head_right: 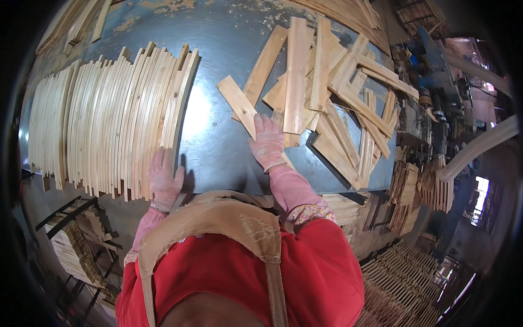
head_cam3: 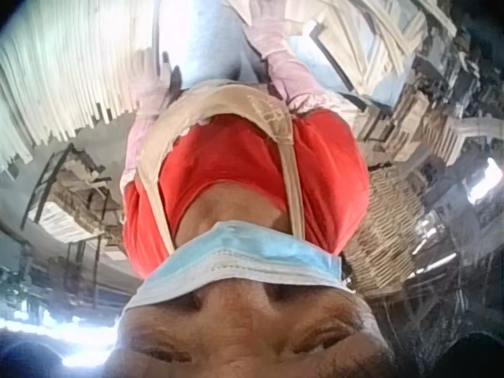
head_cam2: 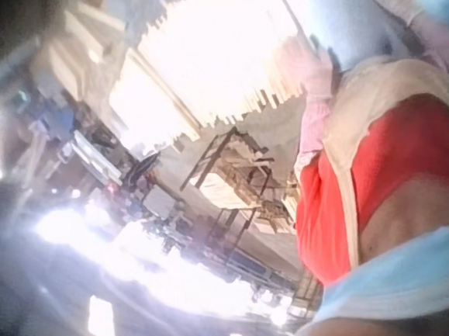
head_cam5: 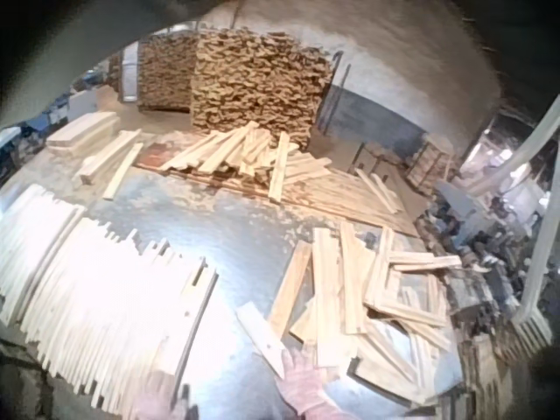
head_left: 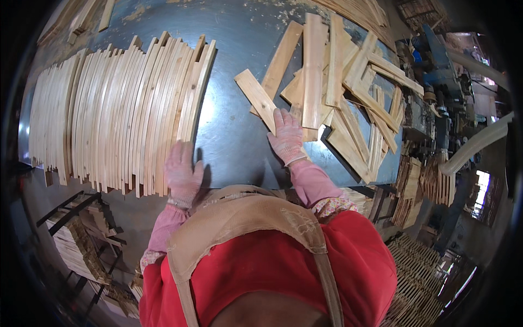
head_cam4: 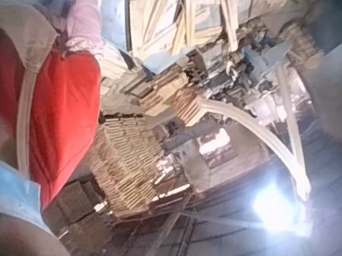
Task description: The person sorts wooden planks on a metal table, picking them up from a scattered pile and arranging them into a neat stack. They handle the planks one by one, aligning them carefully to form a uniform pile.
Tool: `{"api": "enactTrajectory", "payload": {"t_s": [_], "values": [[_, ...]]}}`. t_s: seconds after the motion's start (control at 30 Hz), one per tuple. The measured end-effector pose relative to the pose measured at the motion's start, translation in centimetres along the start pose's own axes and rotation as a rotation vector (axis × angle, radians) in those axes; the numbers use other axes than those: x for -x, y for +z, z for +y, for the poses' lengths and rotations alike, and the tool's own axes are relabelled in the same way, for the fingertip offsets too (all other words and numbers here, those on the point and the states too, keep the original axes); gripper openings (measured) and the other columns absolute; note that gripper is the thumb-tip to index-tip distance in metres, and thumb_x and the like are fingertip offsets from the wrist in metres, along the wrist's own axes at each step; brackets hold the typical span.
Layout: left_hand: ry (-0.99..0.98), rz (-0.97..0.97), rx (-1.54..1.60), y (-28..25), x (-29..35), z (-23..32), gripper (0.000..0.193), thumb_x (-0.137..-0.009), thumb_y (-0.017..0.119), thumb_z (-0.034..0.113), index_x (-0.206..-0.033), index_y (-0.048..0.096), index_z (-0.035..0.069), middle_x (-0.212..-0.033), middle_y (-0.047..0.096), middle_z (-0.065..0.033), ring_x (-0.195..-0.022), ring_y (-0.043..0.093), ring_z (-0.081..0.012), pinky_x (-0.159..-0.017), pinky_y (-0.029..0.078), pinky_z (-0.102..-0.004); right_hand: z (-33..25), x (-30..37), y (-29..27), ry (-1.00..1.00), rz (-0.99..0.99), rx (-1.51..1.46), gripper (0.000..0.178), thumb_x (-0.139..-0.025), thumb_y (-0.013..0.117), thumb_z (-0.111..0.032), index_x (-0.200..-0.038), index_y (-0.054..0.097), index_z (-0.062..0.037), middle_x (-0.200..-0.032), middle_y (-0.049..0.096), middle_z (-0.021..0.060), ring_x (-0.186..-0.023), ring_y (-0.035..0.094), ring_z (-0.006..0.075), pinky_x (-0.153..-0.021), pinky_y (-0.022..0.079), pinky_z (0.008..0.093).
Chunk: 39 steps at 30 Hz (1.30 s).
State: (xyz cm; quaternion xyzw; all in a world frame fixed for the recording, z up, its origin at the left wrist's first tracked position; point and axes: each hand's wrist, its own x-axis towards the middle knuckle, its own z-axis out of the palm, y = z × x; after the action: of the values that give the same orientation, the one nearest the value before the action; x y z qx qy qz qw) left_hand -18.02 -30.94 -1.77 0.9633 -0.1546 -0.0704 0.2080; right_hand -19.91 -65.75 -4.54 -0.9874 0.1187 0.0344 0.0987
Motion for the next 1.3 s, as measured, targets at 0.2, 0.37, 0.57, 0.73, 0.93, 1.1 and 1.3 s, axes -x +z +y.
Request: {"api": "enactTrajectory", "payload": {"t_s": [0.2,0.37,0.57,0.73,0.93,1.1,1.3], "values": [[-0.227,-0.337,1.036,6.7,-6.4,10.3,0.059,-0.100,0.065,0.036,-0.148,0.059,0.001,-0.136,0.067,-0.0253,-0.127,0.063,-0.0421,-0.111,0.047,-0.0443,-1.7,-6.1,-0.9,0.140,-0.095,-0.765,0.053,-0.098,0.065,-0.040,-0.138,0.063,-0.0047,-0.123,0.069,0.0242,-0.119,0.063,0.0447,-0.107,0.049,0.0497],[-0.348,-0.401,0.956,6.8,-12.3,11.4,0.060,-0.096,0.072,0.039,-0.133,0.066,-0.008,-0.122,0.075,-0.0237,-0.113,0.071,-0.0294,-0.100,0.053,-0.0390,-1.1,-16.1,0.5,0.385,0.139,-0.428,0.074,-0.098,0.065,-0.055,-0.152,0.055,-0.0063,-0.138,0.065,0.0275,-0.131,0.062,0.0404,-0.112,0.047,0.0464],[-0.363,-0.372,-0.136,-0.5,-10.9,7.1,0.048,-0.095,0.073,0.037,-0.131,0.069,0.006,-0.124,0.070,-0.0183,-0.121,0.067,-0.0365,-0.103,0.052,-0.0490,-1.6,-17.8,1.6,0.477,-0.064,-0.134,0.095,-0.087,0.076,-0.045,-0.165,0.033,-0.0107,-0.162,0.045,0.0209,-0.137,0.054,0.0444,-0.112,0.047,0.0510],[-0.143,0.058,-0.335,3.1,-6.3,1.8,0.059,-0.092,0.078,0.027,-0.146,0.058,0.019,-0.156,0.046,-0.0102,-0.146,0.042,-0.0363,-0.118,0.041,-0.0518,0.2,-15.1,3.7,0.431,0.040,-0.986,0.081,-0.087,0.062,-0.015,-0.163,0.038,-0.0056,-0.133,0.067,0.0183,-0.118,0.067,0.0345,-0.107,0.052,0.0439],[-0.097,0.093,-0.148,2.4,-6.2,0.4,0.057,-0.089,0.076,0.024,-0.143,0.061,0.017,-0.150,0.053,-0.0116,-0.140,0.049,-0.0381,-0.114,0.043,-0.0533,-5.7,-5.9,4.8,0.349,-0.337,-1.975,0.070,-0.084,0.050,-0.004,-0.154,0.051,0.0008,-0.128,0.069,0.0122,-0.116,0.066,0.0243,-0.105,0.052,0.0341],[0.022,0.173,0.025,2.1,-6.8,-1.1,0.040,-0.098,0.069,0.029,-0.132,0.069,0.008,-0.140,0.062,-0.0167,-0.133,0.055,-0.0389,-0.114,0.042,-0.0514,-10.2,-2.3,11.0,0.249,-0.273,-0.825,0.067,-0.096,0.054,-0.009,-0.162,0.042,-0.0028,-0.129,0.071,0.0184,-0.105,0.070,0.0278,-0.099,0.056,0.0366],[-0.048,0.187,0.051,3.5,-6.4,-2.1,0.043,-0.099,0.069,0.035,-0.132,0.071,0.008,-0.146,0.061,-0.0185,-0.136,0.053,-0.0400,-0.118,0.039,-0.0493,-12.1,-2.2,0.9,-0.249,-0.356,-0.553,0.069,-0.097,0.067,-0.032,-0.155,0.049,-0.0004,-0.143,0.064,0.0254,-0.135,0.059,0.0400,-0.117,0.044,0.0429]]}}
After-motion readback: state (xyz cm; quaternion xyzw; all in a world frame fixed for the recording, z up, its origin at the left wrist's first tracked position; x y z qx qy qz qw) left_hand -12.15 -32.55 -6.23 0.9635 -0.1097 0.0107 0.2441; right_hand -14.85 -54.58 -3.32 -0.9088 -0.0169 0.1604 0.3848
